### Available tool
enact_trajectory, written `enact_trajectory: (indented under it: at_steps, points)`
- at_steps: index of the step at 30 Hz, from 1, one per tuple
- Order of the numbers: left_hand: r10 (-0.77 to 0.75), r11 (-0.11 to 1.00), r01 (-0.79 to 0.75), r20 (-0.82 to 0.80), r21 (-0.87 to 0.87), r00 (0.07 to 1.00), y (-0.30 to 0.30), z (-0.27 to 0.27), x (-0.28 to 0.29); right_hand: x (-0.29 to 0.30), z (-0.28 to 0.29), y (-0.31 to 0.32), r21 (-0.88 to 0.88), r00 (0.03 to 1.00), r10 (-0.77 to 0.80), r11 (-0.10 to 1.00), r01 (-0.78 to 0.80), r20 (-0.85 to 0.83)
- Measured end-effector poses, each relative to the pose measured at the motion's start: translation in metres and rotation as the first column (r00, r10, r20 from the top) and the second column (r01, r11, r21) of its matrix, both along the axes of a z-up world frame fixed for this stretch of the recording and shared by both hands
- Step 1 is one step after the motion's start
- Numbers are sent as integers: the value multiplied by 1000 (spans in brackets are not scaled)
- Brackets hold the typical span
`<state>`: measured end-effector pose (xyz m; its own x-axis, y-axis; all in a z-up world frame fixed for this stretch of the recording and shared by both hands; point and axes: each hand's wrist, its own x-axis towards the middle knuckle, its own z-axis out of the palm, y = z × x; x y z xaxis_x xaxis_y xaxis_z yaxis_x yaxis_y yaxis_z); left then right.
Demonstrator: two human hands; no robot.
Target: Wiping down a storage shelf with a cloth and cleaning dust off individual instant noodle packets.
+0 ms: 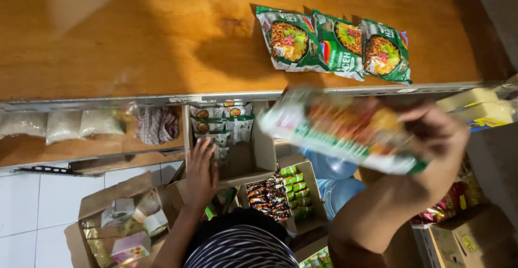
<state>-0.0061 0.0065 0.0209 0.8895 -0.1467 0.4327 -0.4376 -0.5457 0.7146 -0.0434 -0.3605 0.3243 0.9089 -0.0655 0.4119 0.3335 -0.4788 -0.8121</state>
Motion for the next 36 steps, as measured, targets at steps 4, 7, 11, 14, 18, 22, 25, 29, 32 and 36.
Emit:
enact_trajectory:
  at_steps: [4, 7, 11, 14, 18, 22, 25, 29, 32, 36]
  points:
    - [-11, 999, 11, -8, 44, 1000, 1, -3, -2, 64, 17, 1, 109, 956, -152, 986, 129, 252]
    - [-13, 999, 14, -11, 47, 1000, 4, 0, -3, 119, 9, 13, 117, 963, -142, 986, 118, 227]
    - [-4, 1000, 4, 5, 27, 1000, 6, 4, -6, 160, -18, 20, -96, 935, -256, 953, 286, 247]
    - [-9, 1000, 9, -13, -4, 1000, 8, 8, -6, 160, -33, 17, -166, 918, -227, 942, 292, 326]
    - [-22, 1000, 21, -34, -13, 999, 5, 4, -8, 141, -18, 36, -458, 875, -388, 747, 483, 290]
    - [-38, 999, 39, -36, 16, 999, 2, 4, -8, 124, 0, 57, -624, 895, -242, 648, 436, 375]
    - [-36, 999, 37, -50, 16, 998, 2, 6, -7, 103, 17, 87, -608, 849, -112, 650, 455, 516]
    - [-22, 998, 15, -113, -63, 993, 4, 12, -5, 55, -102, 95, 143, 927, 47, 984, -108, 372]
    - [18, 988, -33, -98, -153, 995, 6, 2, 3, 44, -117, 167, -448, 877, 360, 758, -474, -318]
    - [58, 973, -81, -111, -217, 992, 6, 1, 2, 108, -314, 176, -500, 759, 332, 596, -629, -560]
